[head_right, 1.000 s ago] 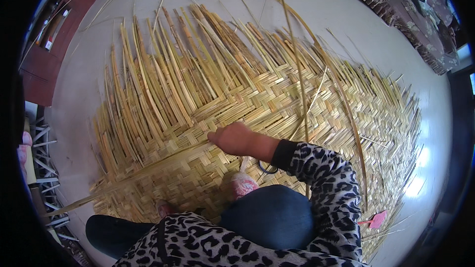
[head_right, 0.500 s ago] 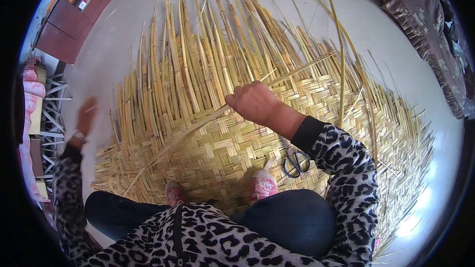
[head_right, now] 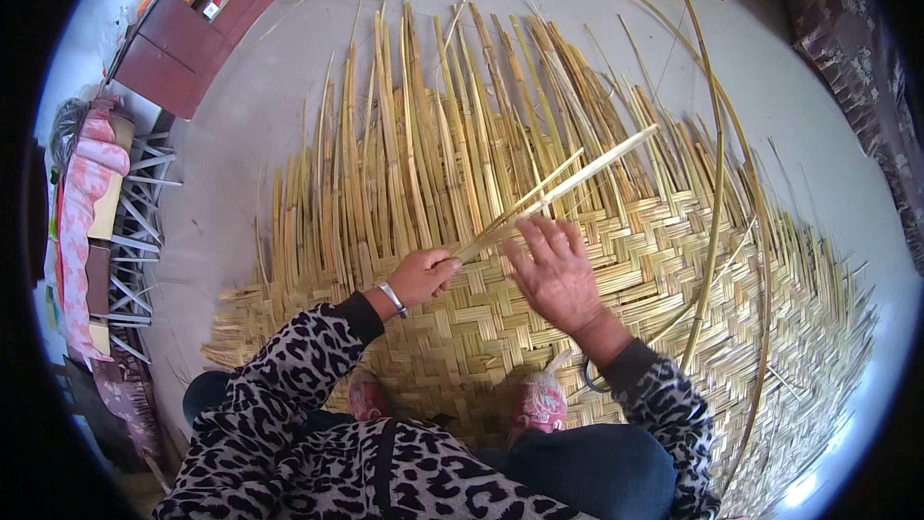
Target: The person sits on the floor and weaves a large mat using dried palm leaves. They interlace the leaves by hand, occasionally using scissors to trim excess material.
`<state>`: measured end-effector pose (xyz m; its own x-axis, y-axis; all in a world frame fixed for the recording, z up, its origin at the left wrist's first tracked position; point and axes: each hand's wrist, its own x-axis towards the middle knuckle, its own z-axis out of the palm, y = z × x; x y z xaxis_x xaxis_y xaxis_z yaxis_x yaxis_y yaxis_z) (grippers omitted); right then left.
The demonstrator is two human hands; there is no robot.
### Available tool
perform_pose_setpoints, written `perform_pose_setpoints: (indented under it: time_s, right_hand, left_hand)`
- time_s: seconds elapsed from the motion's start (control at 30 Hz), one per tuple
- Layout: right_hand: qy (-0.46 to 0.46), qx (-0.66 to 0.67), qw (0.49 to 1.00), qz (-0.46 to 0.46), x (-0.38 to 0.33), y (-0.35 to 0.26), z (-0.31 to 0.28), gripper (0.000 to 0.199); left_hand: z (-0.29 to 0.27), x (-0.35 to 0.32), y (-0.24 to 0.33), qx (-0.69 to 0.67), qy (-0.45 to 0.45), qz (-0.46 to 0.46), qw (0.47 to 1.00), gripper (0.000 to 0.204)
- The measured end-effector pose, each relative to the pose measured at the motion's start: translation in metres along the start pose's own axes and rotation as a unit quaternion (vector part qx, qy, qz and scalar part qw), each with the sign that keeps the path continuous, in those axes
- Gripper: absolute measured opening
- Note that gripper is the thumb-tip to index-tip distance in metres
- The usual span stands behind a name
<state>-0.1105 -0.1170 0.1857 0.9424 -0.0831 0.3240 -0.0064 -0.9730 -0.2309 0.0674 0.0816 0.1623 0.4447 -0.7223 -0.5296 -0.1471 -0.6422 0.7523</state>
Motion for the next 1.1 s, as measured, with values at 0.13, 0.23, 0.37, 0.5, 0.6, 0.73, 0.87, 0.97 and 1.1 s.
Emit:
perform_pose_setpoints:
  time_s: [0.13, 0.23, 0.37, 0.5, 0.6, 0.73, 0.87, 0.97, 1.1]
  right_hand:
    - [-0.087, 0.525, 0.758, 0.377, -0.027, 0.000, 0.035, 0.055]
    - [-0.016, 0.751, 0.528, 0.397, -0.033, 0.018, 0.042, 0.040]
    - [-0.010, 0.762, 0.487, 0.427, -0.027, 0.029, 0.046, 0.032]
    - [-0.016, 0.760, 0.466, 0.453, -0.034, 0.029, 0.059, 0.032]
    - [0.009, 0.811, 0.404, 0.423, -0.044, 0.031, 0.069, 0.031]
    - [0.032, 0.799, 0.410, 0.439, -0.047, 0.034, 0.072, 0.028]
    - [0.031, 0.794, 0.412, 0.445, -0.045, 0.035, 0.069, 0.028]
    - [0.030, 0.778, 0.424, 0.463, -0.046, 0.035, 0.069, 0.030]
    - [0.051, 0.763, 0.422, 0.487, -0.050, 0.036, 0.070, 0.028]
  left_hand:
    - [0.000, 0.007, 0.002, -0.096, -0.080, -0.012, 0.992, 0.030]
    - [0.016, 0.010, 0.009, -0.086, -0.142, -0.030, 0.986, 0.029]
    - [0.028, 0.014, 0.004, -0.117, -0.143, -0.042, 0.982, 0.032]
    - [0.025, 0.018, -0.009, -0.110, -0.145, -0.043, 0.982, 0.034]
    - [0.021, 0.019, -0.012, -0.111, -0.116, -0.041, 0.986, 0.034]
    - [0.024, 0.015, -0.007, -0.017, -0.089, 0.010, 0.996, 0.039]
    - [0.033, 0.004, -0.006, 0.220, -0.003, 0.138, 0.966, 0.034]
    - [0.037, 0.000, -0.008, 0.261, 0.026, 0.177, 0.949, 0.032]
    - [0.043, -0.002, -0.014, 0.410, 0.069, 0.197, 0.888, 0.029]
